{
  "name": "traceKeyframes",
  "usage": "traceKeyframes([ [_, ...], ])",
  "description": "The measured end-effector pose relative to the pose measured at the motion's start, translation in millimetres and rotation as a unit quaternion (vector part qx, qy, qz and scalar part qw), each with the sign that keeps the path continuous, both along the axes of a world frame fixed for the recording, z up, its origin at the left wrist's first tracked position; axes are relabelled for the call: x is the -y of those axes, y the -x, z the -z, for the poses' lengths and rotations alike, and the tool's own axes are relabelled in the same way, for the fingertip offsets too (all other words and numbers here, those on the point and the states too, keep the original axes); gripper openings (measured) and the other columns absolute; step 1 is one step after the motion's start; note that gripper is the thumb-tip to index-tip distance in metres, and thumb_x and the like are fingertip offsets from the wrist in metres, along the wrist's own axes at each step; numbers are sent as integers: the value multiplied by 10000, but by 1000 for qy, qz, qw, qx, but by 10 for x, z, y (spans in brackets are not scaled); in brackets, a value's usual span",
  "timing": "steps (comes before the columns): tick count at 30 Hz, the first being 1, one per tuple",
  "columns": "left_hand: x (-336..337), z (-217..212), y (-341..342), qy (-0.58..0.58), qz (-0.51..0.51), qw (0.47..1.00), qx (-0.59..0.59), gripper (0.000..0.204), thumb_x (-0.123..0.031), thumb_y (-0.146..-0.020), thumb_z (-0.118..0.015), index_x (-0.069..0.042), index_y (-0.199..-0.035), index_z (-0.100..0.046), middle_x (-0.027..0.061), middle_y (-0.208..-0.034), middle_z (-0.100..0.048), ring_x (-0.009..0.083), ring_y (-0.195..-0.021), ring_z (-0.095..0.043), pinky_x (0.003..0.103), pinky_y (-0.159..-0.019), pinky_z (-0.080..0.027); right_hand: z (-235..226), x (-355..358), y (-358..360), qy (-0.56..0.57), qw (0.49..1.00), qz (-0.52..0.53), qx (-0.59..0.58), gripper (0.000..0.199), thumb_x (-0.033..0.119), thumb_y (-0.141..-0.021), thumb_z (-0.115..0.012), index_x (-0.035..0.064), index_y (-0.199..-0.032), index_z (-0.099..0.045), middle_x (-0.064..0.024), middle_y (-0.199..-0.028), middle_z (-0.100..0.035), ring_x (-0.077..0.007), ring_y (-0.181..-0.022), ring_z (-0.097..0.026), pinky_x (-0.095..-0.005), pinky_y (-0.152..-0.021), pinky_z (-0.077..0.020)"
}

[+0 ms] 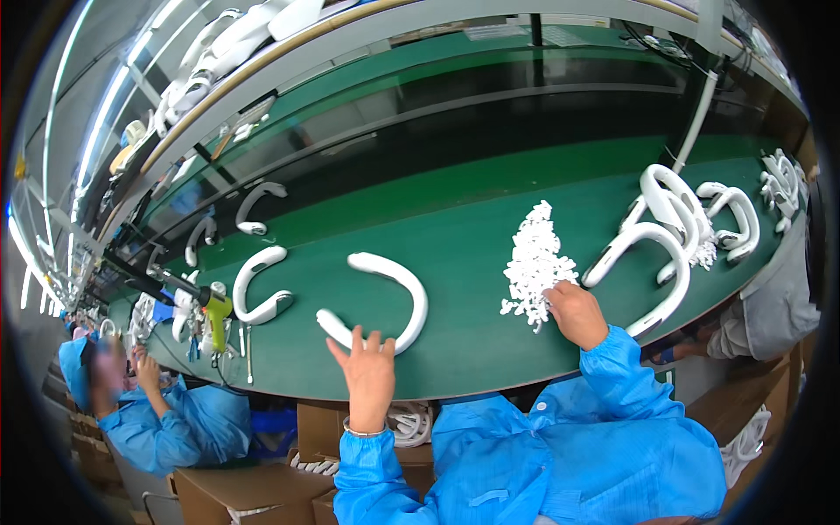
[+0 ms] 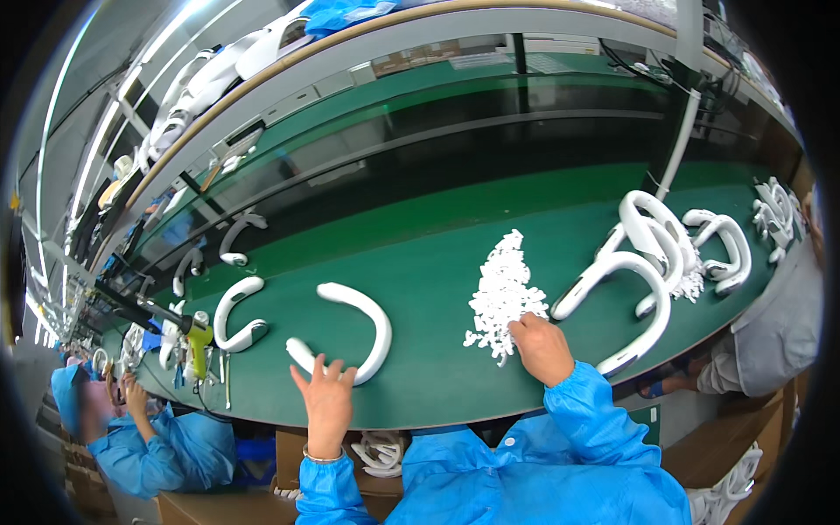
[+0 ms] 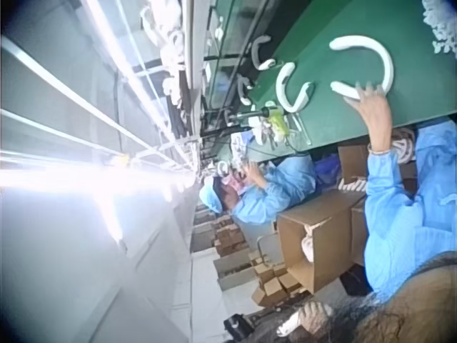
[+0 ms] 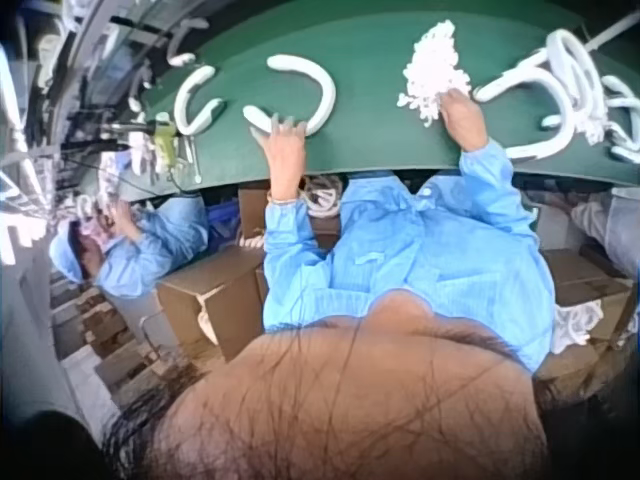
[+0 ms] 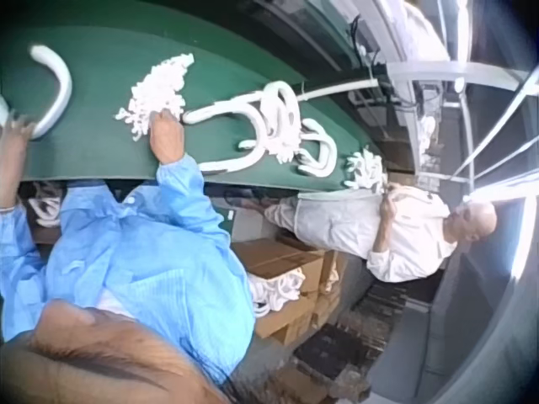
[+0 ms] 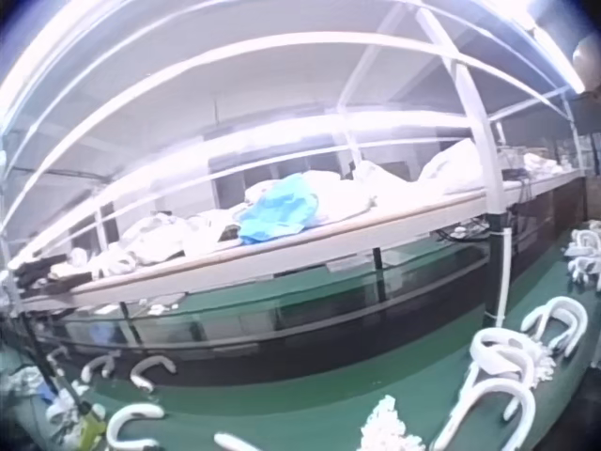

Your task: The recorder is assembling white plastic massager components, attaching small white clips or pins to the curved frames on an industrial assembly bench.

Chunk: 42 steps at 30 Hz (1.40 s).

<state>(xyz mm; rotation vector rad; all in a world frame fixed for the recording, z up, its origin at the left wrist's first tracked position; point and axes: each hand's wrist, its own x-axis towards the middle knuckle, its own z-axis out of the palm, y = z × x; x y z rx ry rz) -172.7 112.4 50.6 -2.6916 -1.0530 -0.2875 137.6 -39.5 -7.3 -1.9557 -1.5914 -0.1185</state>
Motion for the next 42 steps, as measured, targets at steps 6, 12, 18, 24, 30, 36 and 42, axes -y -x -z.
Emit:
traceKeyframes([
  [6,136,62,-231,95,-234,958,135,262,-173,-819,-597,-47,-1049,-572,152,-941,-597,332,-716,-628,422,-576,-497,67,-39,0,-9,999,25,30,129,-26,-701,-547,55,-800,-569,-114,-734,-516,-310,-702,-575,-413,-583,-467],
  [12,-135,630,-963,47,-198,977,57,314,-223,-775,-662,-18,-1000,-586,134,-712,-632,357,-617,-623,441,-551,-487,7,-97,3,-68,997,42,-5,182,-46,-731,-563,43,-884,-604,-128,-761,-565,-300,-662,-595,-390,-569,-481],
  [18,-67,202,-507,86,-81,972,203,374,-146,-751,-688,15,-1069,-578,165,-694,-642,331,-618,-632,387,-547,-498,122,45,-218,-86,897,53,-430,166,-60,-791,-533,-19,-929,-615,-87,-819,-560,-165,-666,-616,-269,-524,-492],
  [24,246,103,-379,461,-53,702,540,335,22,-834,-597,73,-1148,-489,133,-1008,-637,196,-846,-664,274,-698,-545,7,-62,-165,-112,852,16,-511,205,-36,-817,-541,-34,-1007,-618,-86,-924,-589,-144,-695,-623,-244,-585,-523],
  [30,566,401,-305,578,-16,559,595,315,-28,-873,-561,82,-1157,-481,149,-1024,-611,204,-899,-639,299,-757,-535,-198,-497,528,11,519,-121,-846,205,45,-857,-612,-27,-1048,-598,-92,-942,-632,-154,-833,-630,-241,-736,-541],
  [36,1003,646,-350,597,-122,482,630,449,34,-848,-550,-24,-1263,-389,97,-1184,-477,185,-903,-606,241,-648,-495,-299,-388,1180,81,471,-114,-871,196,74,-840,-627,-43,-995,-595,-117,-895,-641,-178,-790,-635,-314,-718,-530],
  [42,1147,724,-298,530,-105,480,691,766,122,-814,-531,-66,-1421,-104,141,-1301,-326,219,-947,-606,223,-669,-497,-231,-195,1355,88,619,-174,-761,193,-64,-829,-558,-15,-989,-653,-74,-935,-656,-110,-827,-613,-241,-727,-496],
])
